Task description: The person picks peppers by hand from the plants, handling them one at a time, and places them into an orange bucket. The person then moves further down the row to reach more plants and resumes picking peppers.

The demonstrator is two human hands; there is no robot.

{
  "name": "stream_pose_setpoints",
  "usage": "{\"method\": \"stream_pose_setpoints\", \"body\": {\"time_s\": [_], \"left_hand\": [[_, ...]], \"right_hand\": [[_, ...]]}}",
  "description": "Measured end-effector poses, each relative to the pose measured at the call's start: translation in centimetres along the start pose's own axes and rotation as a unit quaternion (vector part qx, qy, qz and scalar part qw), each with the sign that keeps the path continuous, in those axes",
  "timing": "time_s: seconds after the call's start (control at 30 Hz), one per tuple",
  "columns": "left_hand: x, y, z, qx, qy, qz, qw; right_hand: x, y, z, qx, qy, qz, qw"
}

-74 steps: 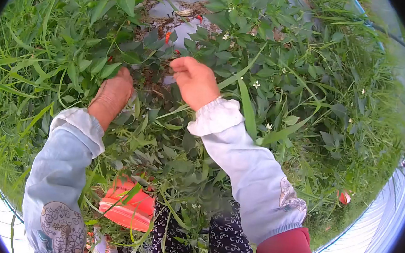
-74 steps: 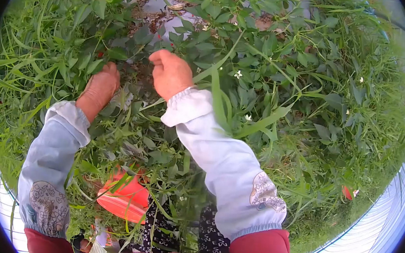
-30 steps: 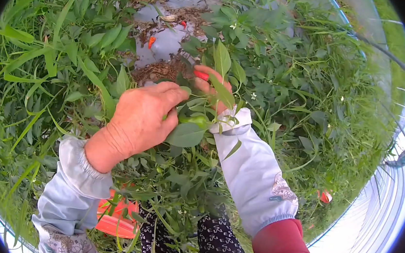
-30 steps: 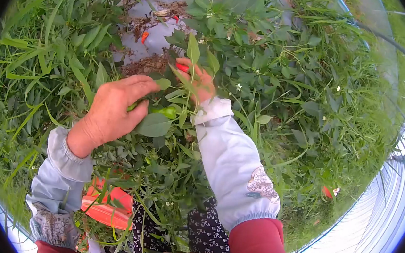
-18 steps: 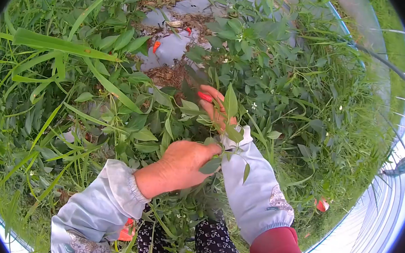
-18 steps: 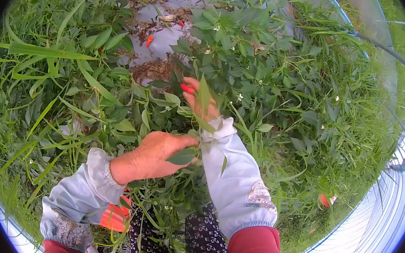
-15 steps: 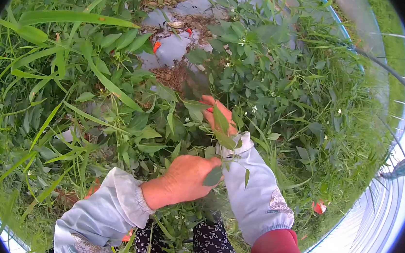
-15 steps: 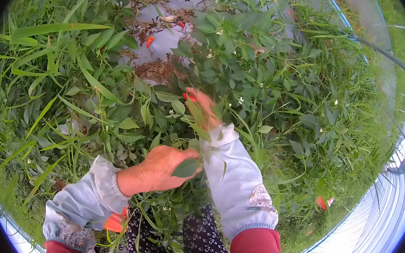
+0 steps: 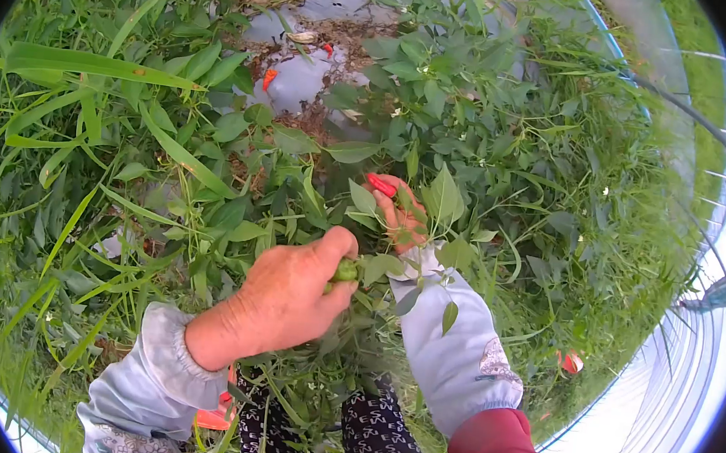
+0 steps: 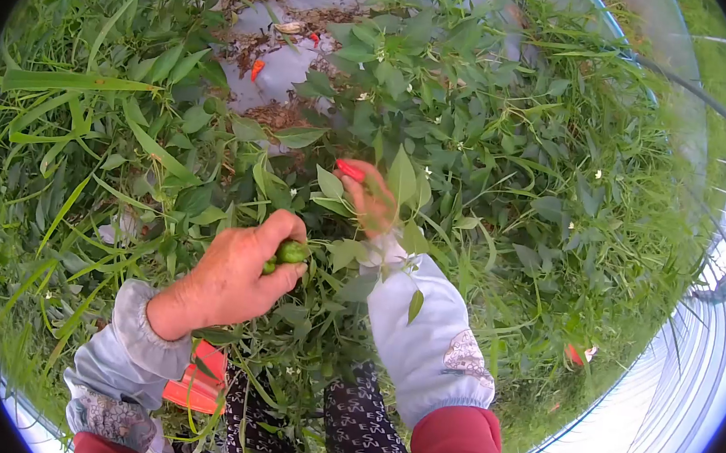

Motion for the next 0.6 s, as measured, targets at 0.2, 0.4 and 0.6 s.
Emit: {"method": "stream_pose_setpoints", "body": {"time_s": [0.2,0.4,0.6], "left_hand": [[3.9,0.0,-6.7,-0.115,-0.003,-0.138,0.984],[0.6,0.3,-7.2,-0.076,0.024,-0.308,0.948],[3.5,-10.6,-4.0,-0.128,-0.115,-0.637,0.752]], "right_hand": [[-4.5,0.9,0.0,0.121,-0.021,-0.173,0.977],[-3.5,1.3,0.1,0.154,-0.019,0.169,0.973],[1.4,6.7,1.8,0.255,-0.144,0.454,0.841]]}}
Point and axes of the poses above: each hand's wrist, its own z-axis away from the middle knuckle, its own y-axis out of the palm, x = y × z, the point moved 10 cm from there along -z, towards the middle knuckle
